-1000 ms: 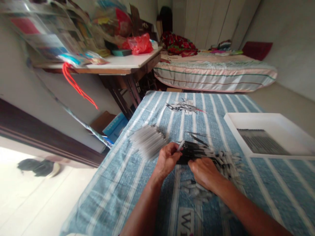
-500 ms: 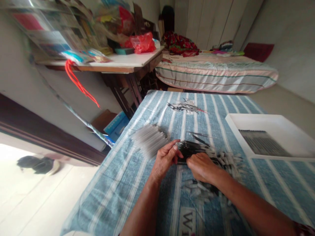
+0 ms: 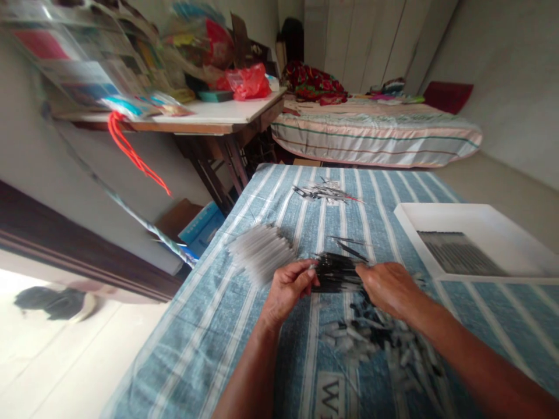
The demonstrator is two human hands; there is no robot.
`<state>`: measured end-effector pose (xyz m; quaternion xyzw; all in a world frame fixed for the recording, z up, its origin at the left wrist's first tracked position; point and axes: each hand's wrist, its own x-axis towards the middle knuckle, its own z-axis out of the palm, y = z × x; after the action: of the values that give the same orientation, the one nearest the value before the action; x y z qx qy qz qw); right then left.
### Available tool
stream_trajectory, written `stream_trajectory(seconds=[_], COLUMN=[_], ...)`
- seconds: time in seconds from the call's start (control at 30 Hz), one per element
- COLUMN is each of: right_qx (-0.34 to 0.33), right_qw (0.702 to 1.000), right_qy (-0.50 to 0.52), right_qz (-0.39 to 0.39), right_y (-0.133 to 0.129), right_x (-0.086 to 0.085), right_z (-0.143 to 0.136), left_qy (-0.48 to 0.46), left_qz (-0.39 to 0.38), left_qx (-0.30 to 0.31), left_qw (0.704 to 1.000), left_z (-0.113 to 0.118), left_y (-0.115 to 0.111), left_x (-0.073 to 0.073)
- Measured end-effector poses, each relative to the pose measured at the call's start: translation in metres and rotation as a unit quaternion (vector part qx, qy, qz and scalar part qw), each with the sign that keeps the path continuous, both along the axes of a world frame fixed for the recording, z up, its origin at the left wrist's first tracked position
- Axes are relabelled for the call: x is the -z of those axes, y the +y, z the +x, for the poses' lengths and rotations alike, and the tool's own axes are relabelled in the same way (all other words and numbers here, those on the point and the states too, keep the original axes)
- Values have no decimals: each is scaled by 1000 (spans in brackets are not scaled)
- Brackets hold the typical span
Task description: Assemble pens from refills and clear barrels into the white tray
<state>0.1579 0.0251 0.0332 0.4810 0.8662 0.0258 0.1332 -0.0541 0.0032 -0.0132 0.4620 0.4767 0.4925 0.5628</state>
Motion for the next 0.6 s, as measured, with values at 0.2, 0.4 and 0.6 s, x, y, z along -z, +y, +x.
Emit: stream_trajectory(seconds=[0.2, 0.4, 0.6], right_qx=[-9, -38, -78], right_qw=[999, 999, 996], right_qy=[-15, -13, -19], right_qz=[36, 36, 50], right_y=[2, 1, 2], right_x=[-15, -15, -16], right_z=[8, 3, 2], left_qy=[10, 24, 52], left_qz=[-8, -8, -11], left_qx=[69, 107, 132], left_qw=[998, 994, 990], left_z=[3, 6, 6], left_y=[-1, -2, -2], left_x=[0, -1, 3])
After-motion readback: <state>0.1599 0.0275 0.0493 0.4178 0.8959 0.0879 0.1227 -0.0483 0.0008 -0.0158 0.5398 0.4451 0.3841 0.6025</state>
